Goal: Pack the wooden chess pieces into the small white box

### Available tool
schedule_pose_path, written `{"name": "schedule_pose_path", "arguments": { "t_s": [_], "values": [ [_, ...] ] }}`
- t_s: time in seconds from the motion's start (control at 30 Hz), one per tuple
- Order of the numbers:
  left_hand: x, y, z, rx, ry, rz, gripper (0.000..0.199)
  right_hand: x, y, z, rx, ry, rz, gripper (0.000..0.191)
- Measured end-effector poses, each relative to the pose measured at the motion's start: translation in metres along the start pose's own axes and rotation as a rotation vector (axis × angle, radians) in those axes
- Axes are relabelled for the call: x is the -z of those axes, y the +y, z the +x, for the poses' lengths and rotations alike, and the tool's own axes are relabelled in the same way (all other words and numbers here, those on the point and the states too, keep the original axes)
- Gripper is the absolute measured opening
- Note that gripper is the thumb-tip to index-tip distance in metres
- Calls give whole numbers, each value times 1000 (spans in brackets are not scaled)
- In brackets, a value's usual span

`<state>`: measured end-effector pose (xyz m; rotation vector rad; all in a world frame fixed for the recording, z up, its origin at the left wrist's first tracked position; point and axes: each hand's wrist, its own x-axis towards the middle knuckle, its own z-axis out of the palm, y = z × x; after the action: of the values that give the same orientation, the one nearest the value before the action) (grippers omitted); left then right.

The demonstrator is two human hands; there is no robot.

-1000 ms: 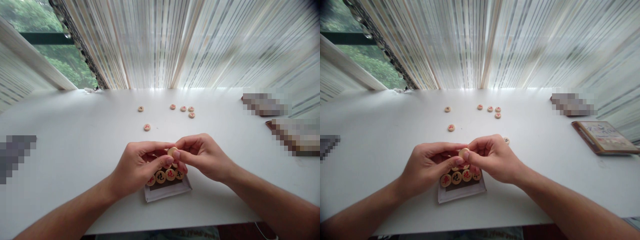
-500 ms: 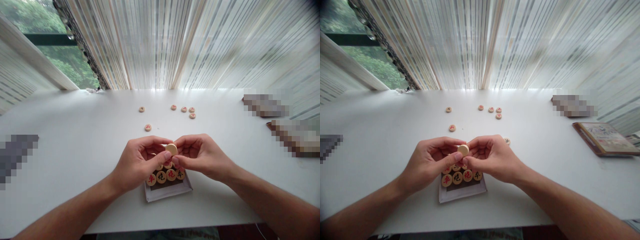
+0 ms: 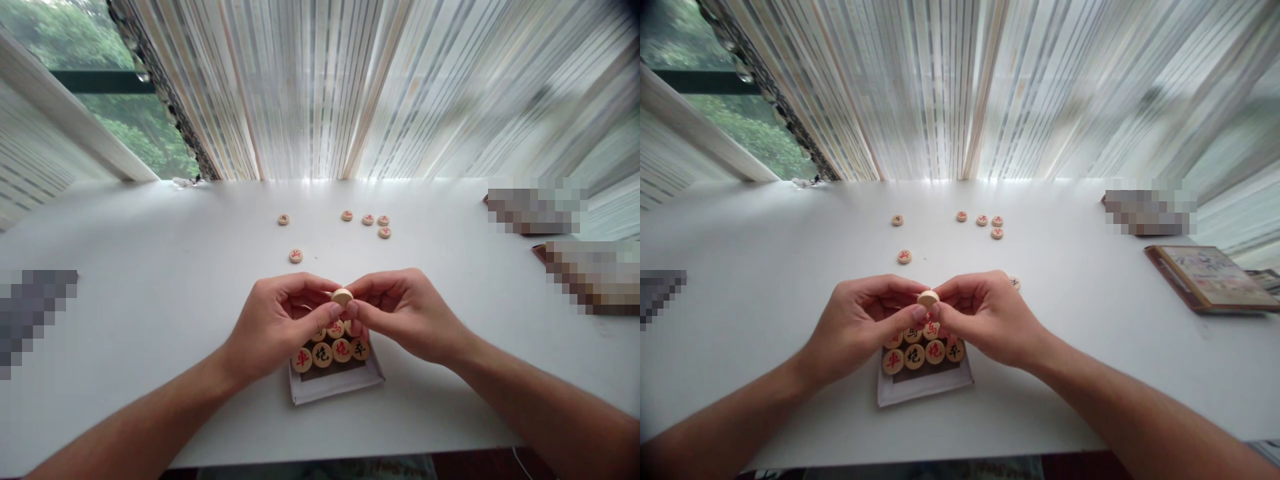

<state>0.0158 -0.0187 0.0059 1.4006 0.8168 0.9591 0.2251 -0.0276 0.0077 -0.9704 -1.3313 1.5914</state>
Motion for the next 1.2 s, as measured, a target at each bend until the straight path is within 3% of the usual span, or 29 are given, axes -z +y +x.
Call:
{"name": "schedule_pose_path", "arguments": {
  "t_s": [0.2,0.37,0.5,0.67,0.97,1.2],
  "values": [
    [1,-2,0,-96,62,125,14,0,-3,1,37,2,-53,28],
    [6,-7,-3,-376,121,504,8,4,1,3,10,17,-101,30],
    [10,-7,-3,-605,78,702,11,5,4,3,25,-2,-146,30],
    [12,-7,-3,-723,20,753,14,8,0,2,75,-20,-298,32],
    [16,-11,0,-771,-16,866,12,15,1,2,143,-63,-503,17],
    [15,-8,3,-655,71,837,11,17,-9,0,157,-96,-600,18]
  ]
}}
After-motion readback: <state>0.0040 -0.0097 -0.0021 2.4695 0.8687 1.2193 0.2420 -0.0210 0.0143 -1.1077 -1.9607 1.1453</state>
